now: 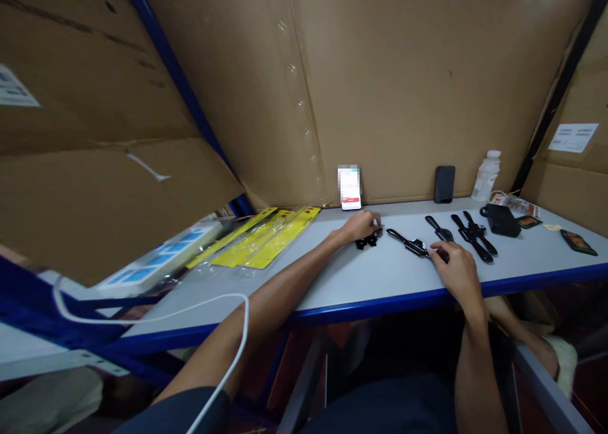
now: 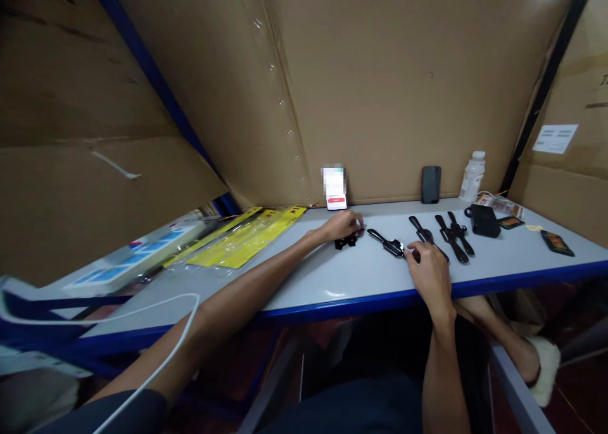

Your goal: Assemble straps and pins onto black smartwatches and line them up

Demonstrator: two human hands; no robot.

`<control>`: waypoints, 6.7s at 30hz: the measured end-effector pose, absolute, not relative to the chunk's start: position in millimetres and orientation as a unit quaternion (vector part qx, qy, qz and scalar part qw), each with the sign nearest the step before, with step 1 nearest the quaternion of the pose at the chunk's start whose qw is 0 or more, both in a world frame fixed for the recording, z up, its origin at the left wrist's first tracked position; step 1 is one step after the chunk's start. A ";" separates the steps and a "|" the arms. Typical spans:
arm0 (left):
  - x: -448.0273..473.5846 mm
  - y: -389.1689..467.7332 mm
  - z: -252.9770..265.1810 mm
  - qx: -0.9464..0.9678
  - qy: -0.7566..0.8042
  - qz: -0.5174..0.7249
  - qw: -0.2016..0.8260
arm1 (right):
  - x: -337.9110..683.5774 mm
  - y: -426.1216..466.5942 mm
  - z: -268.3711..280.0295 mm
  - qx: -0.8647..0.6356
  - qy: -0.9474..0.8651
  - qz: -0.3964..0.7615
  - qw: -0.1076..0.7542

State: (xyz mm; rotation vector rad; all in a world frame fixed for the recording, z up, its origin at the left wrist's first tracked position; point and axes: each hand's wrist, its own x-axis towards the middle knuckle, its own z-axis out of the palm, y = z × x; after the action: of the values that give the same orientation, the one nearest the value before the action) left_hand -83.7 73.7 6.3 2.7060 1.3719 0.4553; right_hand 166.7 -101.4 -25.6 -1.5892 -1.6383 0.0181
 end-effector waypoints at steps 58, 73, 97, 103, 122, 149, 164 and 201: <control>-11.5 -6.7 6.2 0.922 0.312 0.215 0.084 | 166.9 -100.5 -27.1 -0.650 -0.665 -0.008 0.368; -3.5 -7.3 11.5 0.942 0.293 0.157 0.040 | 170.1 -98.7 -31.0 -0.642 -0.689 -0.027 0.334; 1.8 -0.2 -2.6 0.937 0.249 0.241 0.038 | 170.3 -98.7 -29.9 -0.637 -0.695 -0.028 0.333; 3.9 0.9 -7.1 0.920 0.279 0.268 0.065 | 171.0 -98.3 -30.4 -0.638 -0.697 -0.035 0.324; 0.5 2.1 -9.9 0.906 0.284 0.306 0.063 | 169.0 -101.2 -28.6 -0.640 -0.703 -0.072 0.302; -0.1 -5.6 -4.7 0.917 0.299 0.256 0.061 | 163.8 -96.6 -37.2 -0.622 -0.712 -0.142 0.292; -1.4 -5.4 -5.4 0.925 0.290 0.244 0.035 | 160.8 -102.2 -27.4 -0.621 -0.705 -0.132 0.315; -2.5 3.3 -1.1 0.926 0.259 0.254 0.106 | 164.9 -104.9 -31.8 -0.625 -0.725 -0.088 0.275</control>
State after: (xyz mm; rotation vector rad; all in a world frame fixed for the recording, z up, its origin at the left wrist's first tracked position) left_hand -2.5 3.3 -1.1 2.7268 0.7631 0.7482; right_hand 164.9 -104.9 -31.8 -1.6809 -1.9496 -0.2352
